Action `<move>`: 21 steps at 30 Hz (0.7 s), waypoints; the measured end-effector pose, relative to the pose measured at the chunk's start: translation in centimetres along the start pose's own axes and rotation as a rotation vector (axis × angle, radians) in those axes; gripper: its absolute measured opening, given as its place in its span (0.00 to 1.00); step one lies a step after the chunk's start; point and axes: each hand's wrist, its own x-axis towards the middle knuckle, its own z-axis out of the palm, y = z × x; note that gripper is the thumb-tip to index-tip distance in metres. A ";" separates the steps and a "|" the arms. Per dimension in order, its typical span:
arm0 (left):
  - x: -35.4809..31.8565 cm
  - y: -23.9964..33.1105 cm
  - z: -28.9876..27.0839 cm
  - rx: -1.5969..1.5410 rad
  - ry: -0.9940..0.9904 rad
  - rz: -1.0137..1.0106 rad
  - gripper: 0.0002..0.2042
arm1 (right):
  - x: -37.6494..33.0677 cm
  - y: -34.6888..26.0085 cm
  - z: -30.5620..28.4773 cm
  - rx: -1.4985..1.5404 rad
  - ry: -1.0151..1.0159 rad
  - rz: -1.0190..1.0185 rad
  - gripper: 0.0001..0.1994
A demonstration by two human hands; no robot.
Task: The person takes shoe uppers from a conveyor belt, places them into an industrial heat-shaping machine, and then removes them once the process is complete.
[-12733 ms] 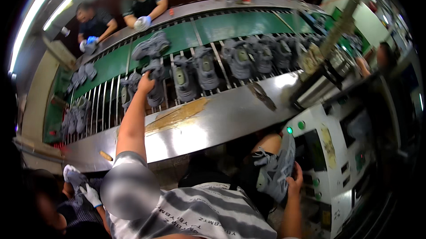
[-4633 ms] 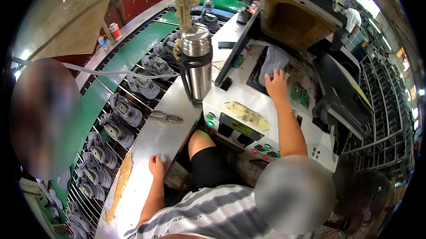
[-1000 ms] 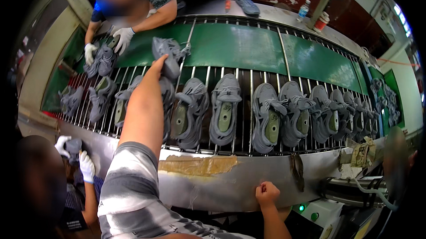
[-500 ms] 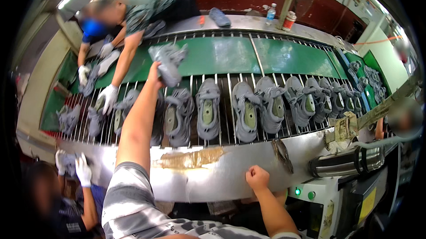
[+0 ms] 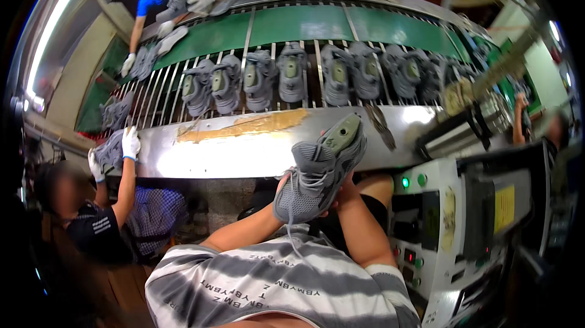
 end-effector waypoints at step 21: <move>19.2 -19.9 -6.1 0.949 0.329 -0.652 0.20 | -38.2 3.2 3.3 -0.127 0.660 -0.669 0.38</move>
